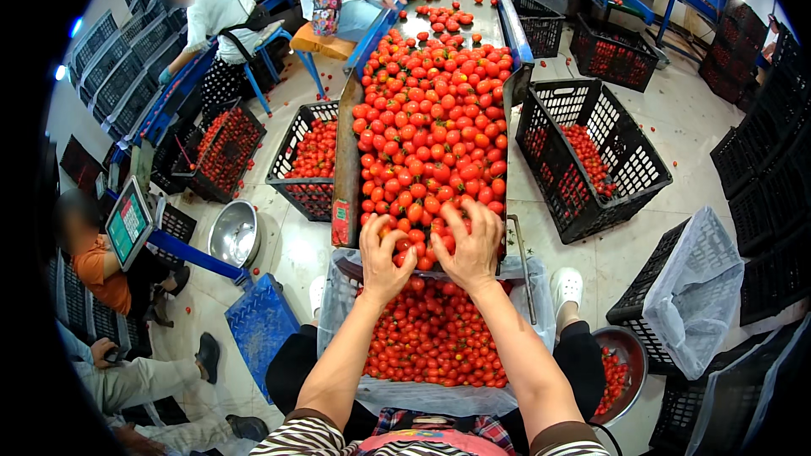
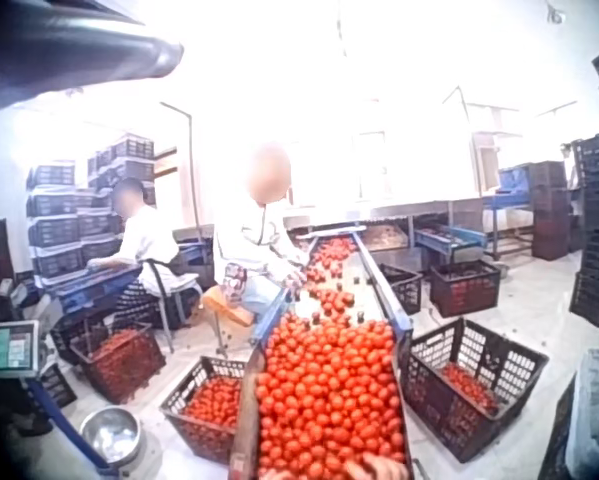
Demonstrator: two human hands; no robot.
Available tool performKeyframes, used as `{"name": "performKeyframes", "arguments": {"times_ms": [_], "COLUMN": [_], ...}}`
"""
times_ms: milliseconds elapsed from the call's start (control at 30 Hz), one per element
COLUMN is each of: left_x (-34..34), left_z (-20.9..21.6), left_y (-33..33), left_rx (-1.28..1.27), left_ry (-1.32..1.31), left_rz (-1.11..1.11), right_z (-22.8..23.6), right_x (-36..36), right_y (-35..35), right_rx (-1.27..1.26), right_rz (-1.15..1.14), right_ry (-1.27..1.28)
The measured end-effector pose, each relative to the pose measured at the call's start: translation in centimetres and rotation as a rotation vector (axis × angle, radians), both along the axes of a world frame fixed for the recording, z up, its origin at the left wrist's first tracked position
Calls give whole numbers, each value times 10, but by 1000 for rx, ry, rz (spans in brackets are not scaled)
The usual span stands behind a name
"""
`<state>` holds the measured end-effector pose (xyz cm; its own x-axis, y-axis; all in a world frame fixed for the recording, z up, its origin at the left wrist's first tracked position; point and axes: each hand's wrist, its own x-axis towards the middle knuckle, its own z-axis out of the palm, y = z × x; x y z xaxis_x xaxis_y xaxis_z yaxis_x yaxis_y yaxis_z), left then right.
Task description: The person sorts tomatoes from a conveyor belt into a plastic-lined crate by hand, and then places the filled crate onto a digital scale.
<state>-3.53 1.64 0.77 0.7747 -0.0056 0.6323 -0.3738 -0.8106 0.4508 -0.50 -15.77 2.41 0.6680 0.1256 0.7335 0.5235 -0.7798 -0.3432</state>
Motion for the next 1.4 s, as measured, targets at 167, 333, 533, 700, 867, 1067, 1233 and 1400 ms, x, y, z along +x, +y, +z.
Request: {"name": "performKeyframes", "arguments": {"times_ms": [167, 333, 533, 700, 867, 1067, 1233, 1400], "left_x": [18, 7, 18, 4, 10, 26, 68, 89], "left_z": [14, -4, 20, 11, 2, 2, 32, 52], "left_y": [-13, -4, -11, -3, -1, -5, -16, -28], "left_rx": [184, 71, 122, 89, -110, -54, 4, -49], "left_ry": [129, 50, 204, 131, 25, 25, 37, 463], "left_rz": [99, 12, 113, -27, 55, 116, 61, 153], "right_z": [-4, -5, -3, -3, -4, -3, -9, -7], "right_x": [5, 2, 4, 5, 0, 2, 5, 4], "right_y": [5, -5, 8, -2, 8, 5, 14, 21], "right_rx": [-91, -73, -135, -127, -40, -259, -387, -385], "right_rz": [33, 174, 66, 182, 46, 143, 156, 152], "right_ry": [99, 169, 109, 56, 93, 72, 52, 51]}}
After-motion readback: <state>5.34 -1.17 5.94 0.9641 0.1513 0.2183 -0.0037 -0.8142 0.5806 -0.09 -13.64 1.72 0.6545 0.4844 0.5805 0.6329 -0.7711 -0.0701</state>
